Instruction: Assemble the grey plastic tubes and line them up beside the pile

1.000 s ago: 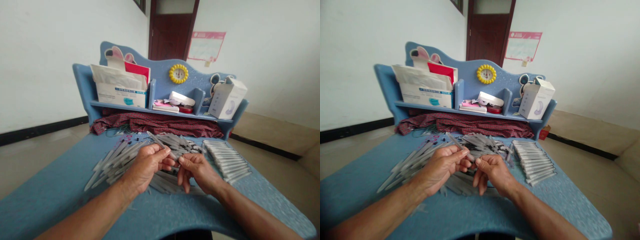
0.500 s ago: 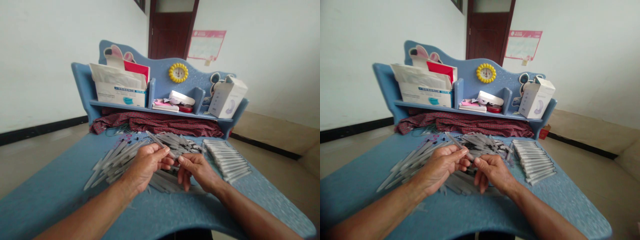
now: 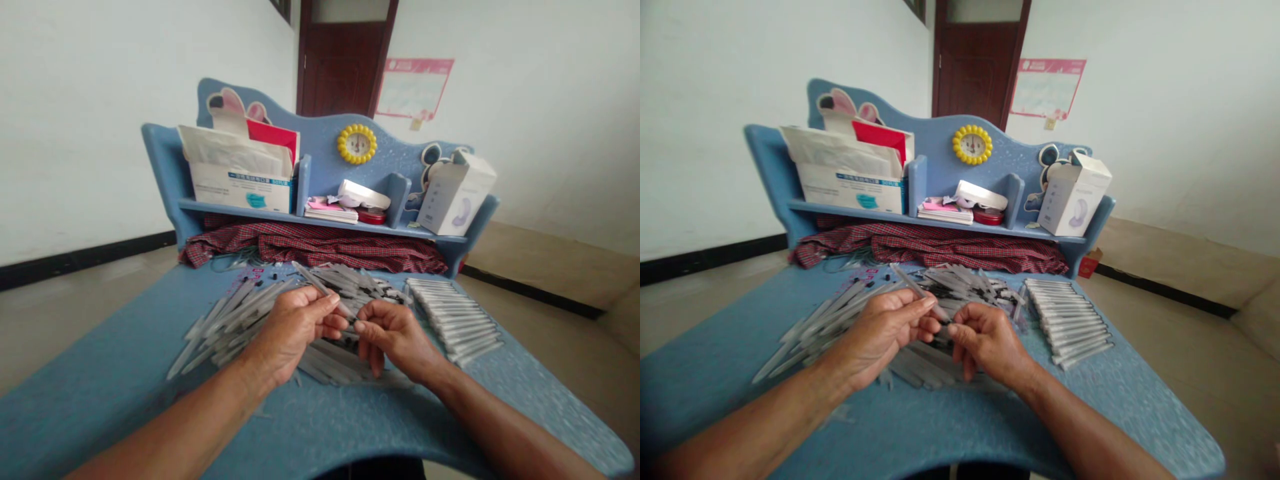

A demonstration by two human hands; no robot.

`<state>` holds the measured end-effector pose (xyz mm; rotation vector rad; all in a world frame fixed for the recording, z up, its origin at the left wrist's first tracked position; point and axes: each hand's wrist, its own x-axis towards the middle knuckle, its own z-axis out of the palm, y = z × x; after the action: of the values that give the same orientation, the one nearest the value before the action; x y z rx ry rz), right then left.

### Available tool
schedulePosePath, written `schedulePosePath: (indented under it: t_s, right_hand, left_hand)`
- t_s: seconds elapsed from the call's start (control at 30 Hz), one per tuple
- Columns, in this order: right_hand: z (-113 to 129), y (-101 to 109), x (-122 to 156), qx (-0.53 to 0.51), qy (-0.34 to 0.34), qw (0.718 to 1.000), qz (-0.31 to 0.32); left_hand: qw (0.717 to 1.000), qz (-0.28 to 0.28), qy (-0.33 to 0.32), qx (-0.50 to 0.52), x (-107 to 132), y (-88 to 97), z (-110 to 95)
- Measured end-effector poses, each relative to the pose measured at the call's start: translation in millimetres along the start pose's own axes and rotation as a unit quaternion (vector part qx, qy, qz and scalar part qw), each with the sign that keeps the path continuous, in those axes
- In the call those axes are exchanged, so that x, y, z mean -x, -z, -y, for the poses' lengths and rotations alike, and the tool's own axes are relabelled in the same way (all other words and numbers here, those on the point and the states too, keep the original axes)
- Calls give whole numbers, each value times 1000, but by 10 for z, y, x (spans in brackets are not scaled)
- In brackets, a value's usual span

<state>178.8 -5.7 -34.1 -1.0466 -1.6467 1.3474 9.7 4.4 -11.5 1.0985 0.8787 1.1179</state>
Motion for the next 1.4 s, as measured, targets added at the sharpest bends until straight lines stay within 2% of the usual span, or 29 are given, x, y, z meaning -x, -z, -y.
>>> schedulePosePath:
  t_s: [0.13, 0.27, 0.4, 0.53, 0.93, 1.07, 1.23, 1.4]
  right_hand:
    - [22, 0, 11, -2, -10, 999, 35]
    - [20, -2, 7, -17, -3, 1000, -3]
    - [12, -5, 6, -20, -15, 999, 32]
    - [15, -6, 5, -31, -8, 999, 9]
    - [13, -1, 2, -45, -21, 998, 45]
    - [13, 0, 0, -50, -21, 998, 24]
    - [6, 4, -2, -57, -33, 997, 47]
    - [0, 8, 3, -69, -21, 997, 28]
  left_hand:
    - [1000, 7, -2, -2, -5, 1, 3]
    - [1000, 4, -2, -8, 2, 1, 7]
    - [1000, 8, 1, -6, 10, -1, 8]
    - [1000, 9, 0, -7, 8, -7, 8]
    - [1000, 14, 5, -9, 2, -12, 8]
    - [1000, 15, 4, -12, 3, -14, 10]
    - [1000, 18, 3, -12, 6, -9, 13]
    - [1000, 14, 6, -15, 7, -9, 21]
